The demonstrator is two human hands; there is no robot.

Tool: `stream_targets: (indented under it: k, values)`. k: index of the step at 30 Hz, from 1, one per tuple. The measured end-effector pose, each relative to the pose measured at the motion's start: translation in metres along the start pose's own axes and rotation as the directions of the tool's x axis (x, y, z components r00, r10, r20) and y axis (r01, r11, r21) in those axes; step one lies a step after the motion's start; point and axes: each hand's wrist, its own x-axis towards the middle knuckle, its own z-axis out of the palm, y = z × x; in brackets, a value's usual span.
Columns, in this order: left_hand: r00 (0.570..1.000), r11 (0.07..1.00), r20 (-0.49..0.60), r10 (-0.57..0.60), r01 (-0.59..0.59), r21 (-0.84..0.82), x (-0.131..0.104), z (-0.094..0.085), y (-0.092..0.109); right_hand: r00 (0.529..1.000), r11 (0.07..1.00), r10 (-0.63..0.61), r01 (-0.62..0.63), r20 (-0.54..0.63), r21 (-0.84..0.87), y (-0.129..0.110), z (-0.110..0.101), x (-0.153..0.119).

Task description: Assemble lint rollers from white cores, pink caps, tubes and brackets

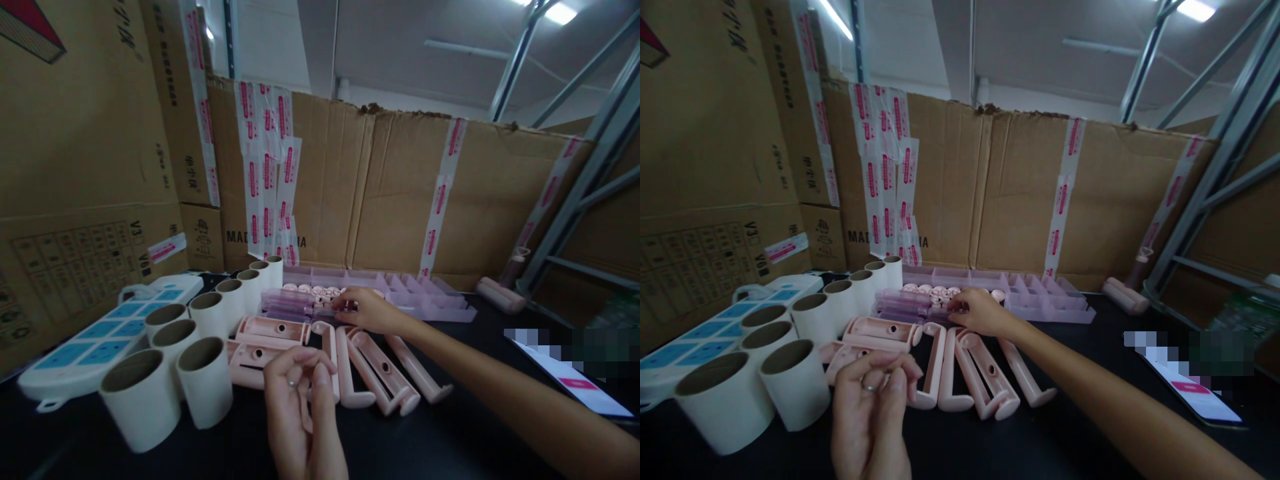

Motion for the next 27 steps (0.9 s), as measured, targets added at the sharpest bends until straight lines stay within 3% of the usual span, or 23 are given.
stream_targets:
  k: [5,11,22,27]
  values:
    - [0.999,0.999,-0.028,-0.021,0.022,0.036,0.002,-0.002,0.0,1.0,0.999,-0.021,0.021,-0.002,0.04,0.001,0.004,0.004]
    - [1.0,0.999,0.024,-0.012,0.011,0.035,0.004,-0.008,-0.003,0.999,0.998,-0.008,0.01,-0.042,0.057,0.008,0.0,0.005]
    - [1.0,1.0,0.001,-0.021,0.021,0.013,0.003,-0.002,0.003,0.999,0.999,-0.014,0.016,-0.038,0.043,0.018,-0.001,0.002]
    - [1.0,1.0,0.011,-0.014,0.014,0.02,0.005,-0.005,-0.002,0.996,0.998,-0.047,0.049,-0.074,0.026,0.012,-0.004,0.001]
